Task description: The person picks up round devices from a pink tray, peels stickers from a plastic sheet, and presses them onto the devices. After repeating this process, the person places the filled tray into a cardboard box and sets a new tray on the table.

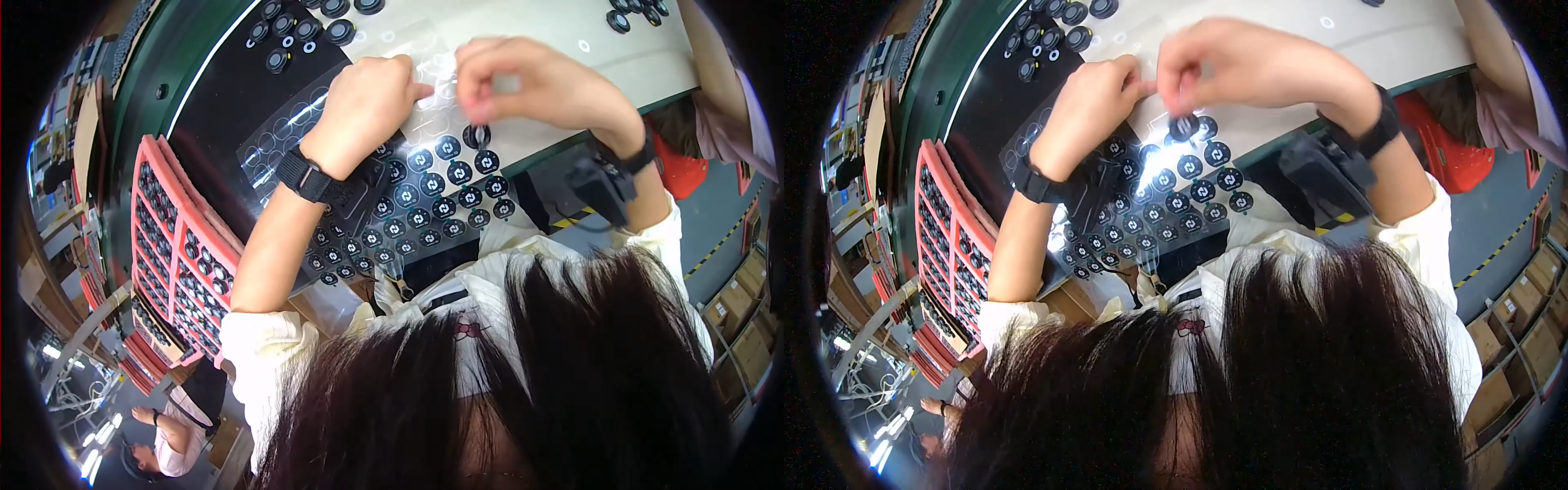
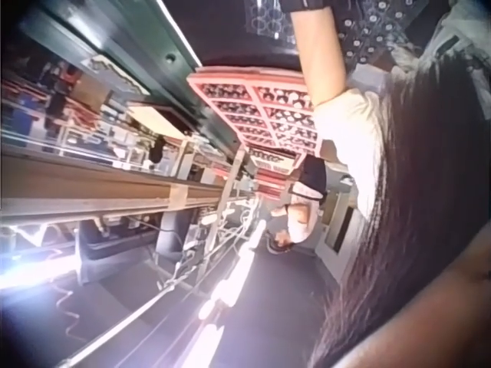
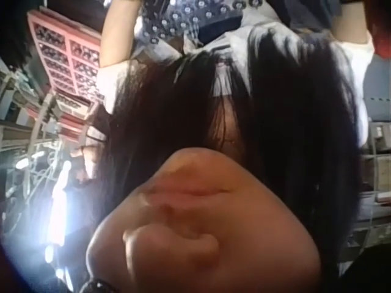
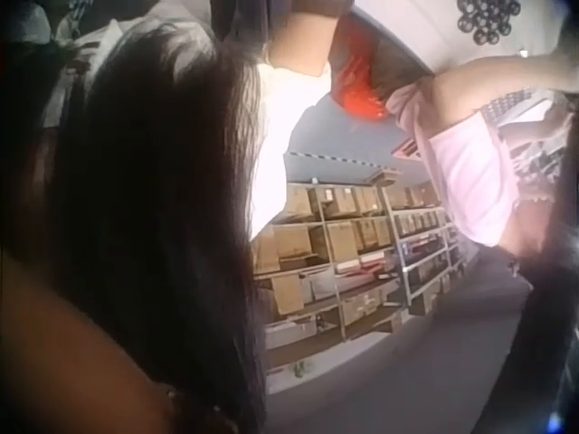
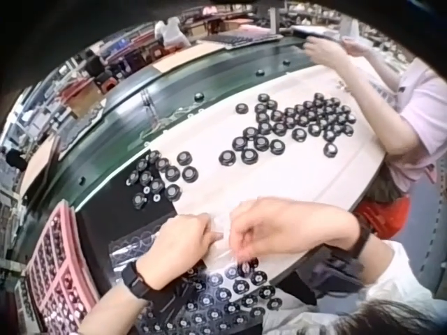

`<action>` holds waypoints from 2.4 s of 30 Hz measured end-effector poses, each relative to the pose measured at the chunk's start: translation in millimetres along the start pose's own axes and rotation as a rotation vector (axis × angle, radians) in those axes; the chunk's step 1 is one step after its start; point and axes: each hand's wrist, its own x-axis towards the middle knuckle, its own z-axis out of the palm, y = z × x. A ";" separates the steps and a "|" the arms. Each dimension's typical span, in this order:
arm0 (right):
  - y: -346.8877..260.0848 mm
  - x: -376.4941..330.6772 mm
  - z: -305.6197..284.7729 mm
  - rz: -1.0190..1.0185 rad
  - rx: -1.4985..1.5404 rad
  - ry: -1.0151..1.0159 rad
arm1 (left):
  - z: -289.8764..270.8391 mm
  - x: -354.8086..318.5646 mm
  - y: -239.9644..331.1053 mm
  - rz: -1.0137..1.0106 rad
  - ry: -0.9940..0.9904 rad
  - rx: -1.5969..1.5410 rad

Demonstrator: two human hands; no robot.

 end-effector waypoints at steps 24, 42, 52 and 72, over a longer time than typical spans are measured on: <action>-48.2 21.9 14.0 0.034 0.623 0.574 | -58.8 -38.6 4.3 -0.335 0.228 -1.046; -72.1 29.5 26.7 0.122 0.676 0.371 | -47.4 -71.9 43.3 -0.077 0.883 -0.805; -72.7 30.7 38.9 0.188 0.574 0.539 | -43.6 -70.6 42.6 -0.035 0.980 -0.758; -105.9 63.9 78.5 0.186 0.393 0.616 | -45.1 -94.6 37.5 -0.026 0.998 -0.323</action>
